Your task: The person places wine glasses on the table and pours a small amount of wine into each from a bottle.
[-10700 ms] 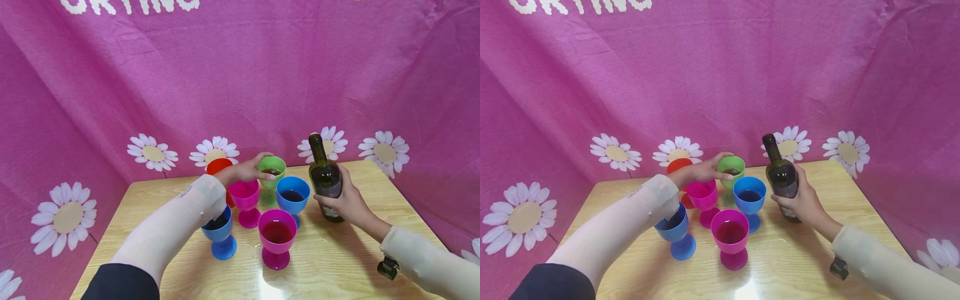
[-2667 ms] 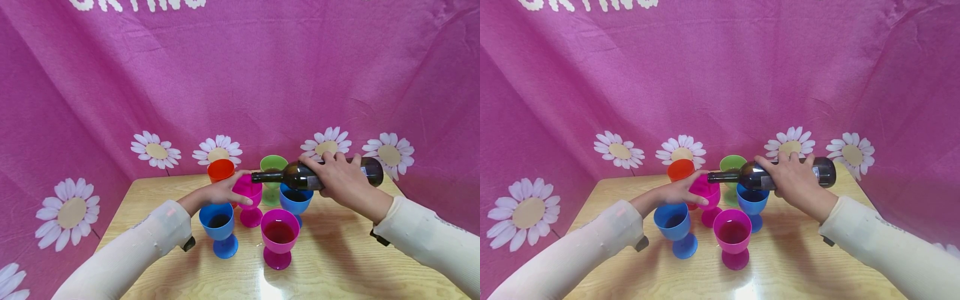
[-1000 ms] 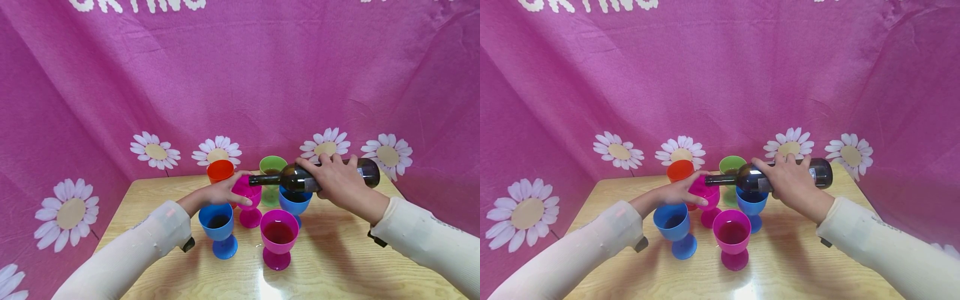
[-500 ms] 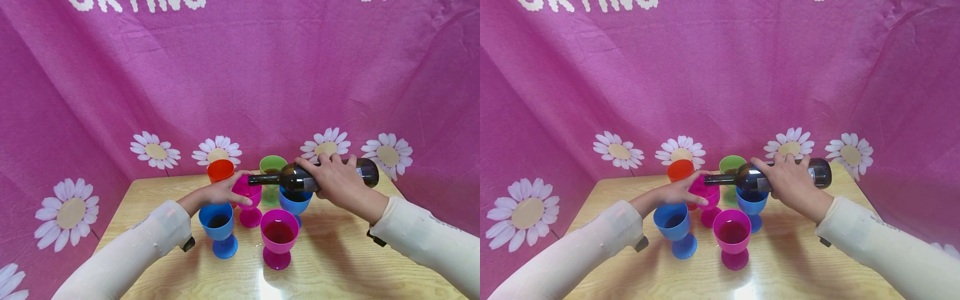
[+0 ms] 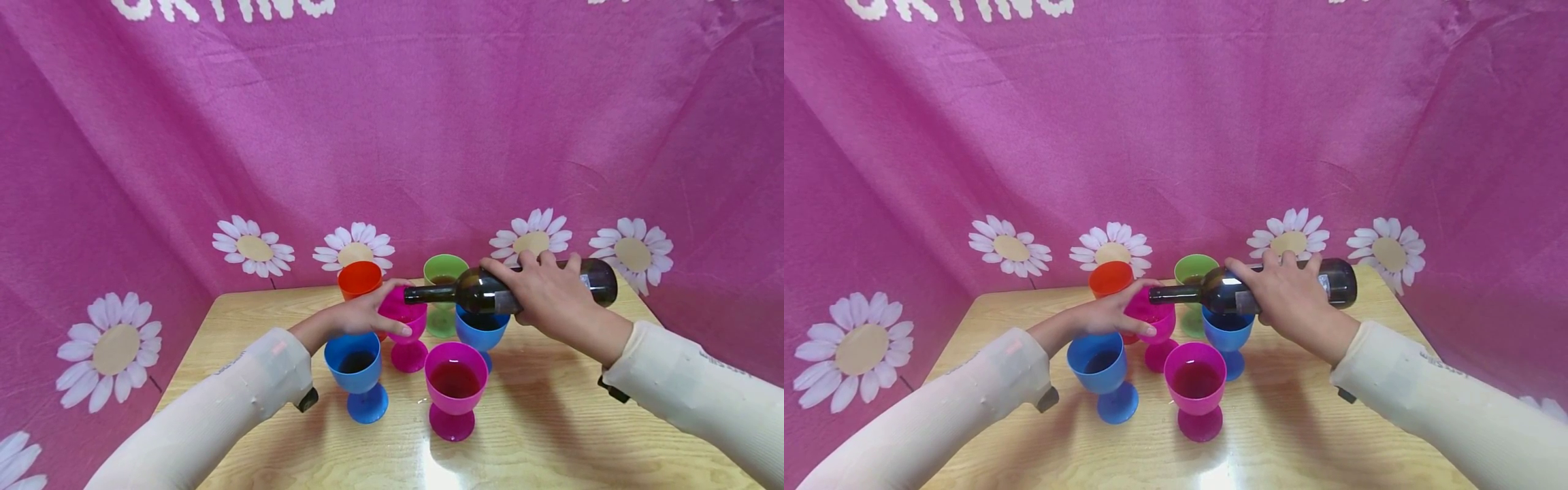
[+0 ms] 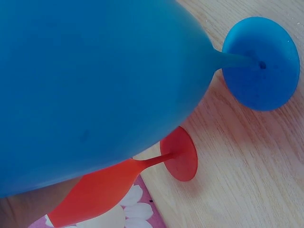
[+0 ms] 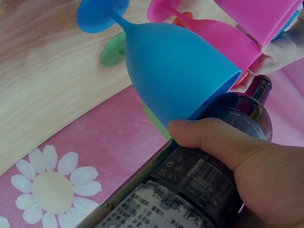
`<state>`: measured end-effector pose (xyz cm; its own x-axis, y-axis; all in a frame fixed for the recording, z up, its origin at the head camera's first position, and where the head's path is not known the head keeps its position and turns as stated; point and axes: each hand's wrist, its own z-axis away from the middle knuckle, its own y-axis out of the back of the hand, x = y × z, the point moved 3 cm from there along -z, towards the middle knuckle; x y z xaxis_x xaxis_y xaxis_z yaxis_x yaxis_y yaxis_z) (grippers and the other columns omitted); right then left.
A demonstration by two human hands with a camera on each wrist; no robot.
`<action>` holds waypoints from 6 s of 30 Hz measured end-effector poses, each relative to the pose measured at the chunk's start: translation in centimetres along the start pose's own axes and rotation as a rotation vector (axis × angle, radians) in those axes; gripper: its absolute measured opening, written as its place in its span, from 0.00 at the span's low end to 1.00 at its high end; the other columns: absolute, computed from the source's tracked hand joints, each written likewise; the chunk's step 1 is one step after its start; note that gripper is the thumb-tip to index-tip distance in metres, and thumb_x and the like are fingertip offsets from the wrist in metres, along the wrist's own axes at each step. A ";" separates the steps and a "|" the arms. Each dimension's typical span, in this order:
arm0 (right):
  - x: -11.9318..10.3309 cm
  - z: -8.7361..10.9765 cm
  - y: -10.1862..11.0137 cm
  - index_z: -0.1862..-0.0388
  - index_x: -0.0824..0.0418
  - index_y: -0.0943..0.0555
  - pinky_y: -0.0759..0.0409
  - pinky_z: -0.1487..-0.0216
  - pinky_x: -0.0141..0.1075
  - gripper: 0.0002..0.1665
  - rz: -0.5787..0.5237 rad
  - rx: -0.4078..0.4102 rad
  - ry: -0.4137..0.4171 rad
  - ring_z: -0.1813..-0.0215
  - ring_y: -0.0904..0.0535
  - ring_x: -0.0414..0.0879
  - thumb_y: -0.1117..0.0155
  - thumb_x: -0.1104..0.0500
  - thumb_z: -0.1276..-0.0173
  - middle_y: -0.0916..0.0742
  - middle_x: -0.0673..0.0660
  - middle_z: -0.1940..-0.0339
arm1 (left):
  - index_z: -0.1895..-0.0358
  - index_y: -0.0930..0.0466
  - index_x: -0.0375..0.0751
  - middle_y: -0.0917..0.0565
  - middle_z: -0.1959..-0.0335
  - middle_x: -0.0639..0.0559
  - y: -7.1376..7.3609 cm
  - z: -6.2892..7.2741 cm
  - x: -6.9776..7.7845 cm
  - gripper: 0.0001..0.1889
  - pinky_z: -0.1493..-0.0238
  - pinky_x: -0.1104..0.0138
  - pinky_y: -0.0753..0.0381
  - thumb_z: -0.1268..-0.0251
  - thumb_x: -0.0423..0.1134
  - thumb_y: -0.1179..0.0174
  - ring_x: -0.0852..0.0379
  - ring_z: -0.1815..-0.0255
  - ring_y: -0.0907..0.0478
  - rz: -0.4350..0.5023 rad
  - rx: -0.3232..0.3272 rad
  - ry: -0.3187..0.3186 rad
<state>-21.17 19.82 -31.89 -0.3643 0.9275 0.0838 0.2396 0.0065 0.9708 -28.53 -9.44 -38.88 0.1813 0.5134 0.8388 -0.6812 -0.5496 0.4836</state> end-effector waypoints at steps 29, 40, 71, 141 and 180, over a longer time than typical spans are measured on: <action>-0.2 0.0 0.1 0.27 0.39 0.29 0.31 0.54 0.75 0.57 -0.012 -0.002 0.003 0.54 0.23 0.68 0.12 0.57 0.56 0.19 0.68 0.53 | 0.21 0.45 0.57 0.26 0.32 0.48 0.0 -0.2 0.0 0.45 0.42 0.54 0.17 0.37 0.44 0.27 0.47 0.32 0.29 0.012 -0.003 -0.026; -0.2 0.0 0.0 0.27 0.39 0.29 0.31 0.54 0.74 0.55 -0.007 0.005 0.008 0.54 0.23 0.68 0.12 0.57 0.55 0.20 0.68 0.53 | 0.21 0.45 0.56 0.26 0.32 0.48 -0.1 -0.2 0.0 0.45 0.39 0.53 0.19 0.36 0.44 0.28 0.47 0.31 0.29 0.019 -0.005 -0.030; -0.6 0.0 0.1 0.27 0.41 0.30 0.29 0.57 0.73 0.58 0.026 0.009 0.024 0.55 0.22 0.69 0.10 0.55 0.57 0.19 0.70 0.51 | 0.21 0.45 0.55 0.25 0.32 0.48 -0.2 -0.3 -0.1 0.44 0.36 0.53 0.21 0.35 0.43 0.28 0.48 0.32 0.28 0.036 -0.007 -0.044; -1.0 -0.1 0.1 0.28 0.40 0.29 0.30 0.57 0.71 0.57 0.028 0.012 0.021 0.56 0.22 0.68 0.10 0.56 0.57 0.18 0.68 0.53 | 0.21 0.45 0.54 0.26 0.32 0.47 -0.1 -0.4 -0.2 0.44 0.39 0.54 0.19 0.36 0.41 0.28 0.47 0.31 0.30 0.054 -0.025 -0.060; 0.7 1.1 -0.5 0.23 0.42 0.38 0.26 0.62 0.64 0.59 -0.145 0.014 -0.079 0.50 0.22 0.70 0.14 0.53 0.50 0.19 0.70 0.48 | 0.20 0.48 0.54 0.24 0.34 0.50 0.0 0.0 -0.1 0.47 0.36 0.52 0.22 0.37 0.44 0.27 0.49 0.32 0.29 0.022 -0.008 -0.045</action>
<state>-20.51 20.89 -32.58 -0.3239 0.9431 -0.0753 0.2029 0.1469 0.9681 -28.57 -9.44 -38.94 0.1978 0.4707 0.8598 -0.6912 -0.5550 0.4629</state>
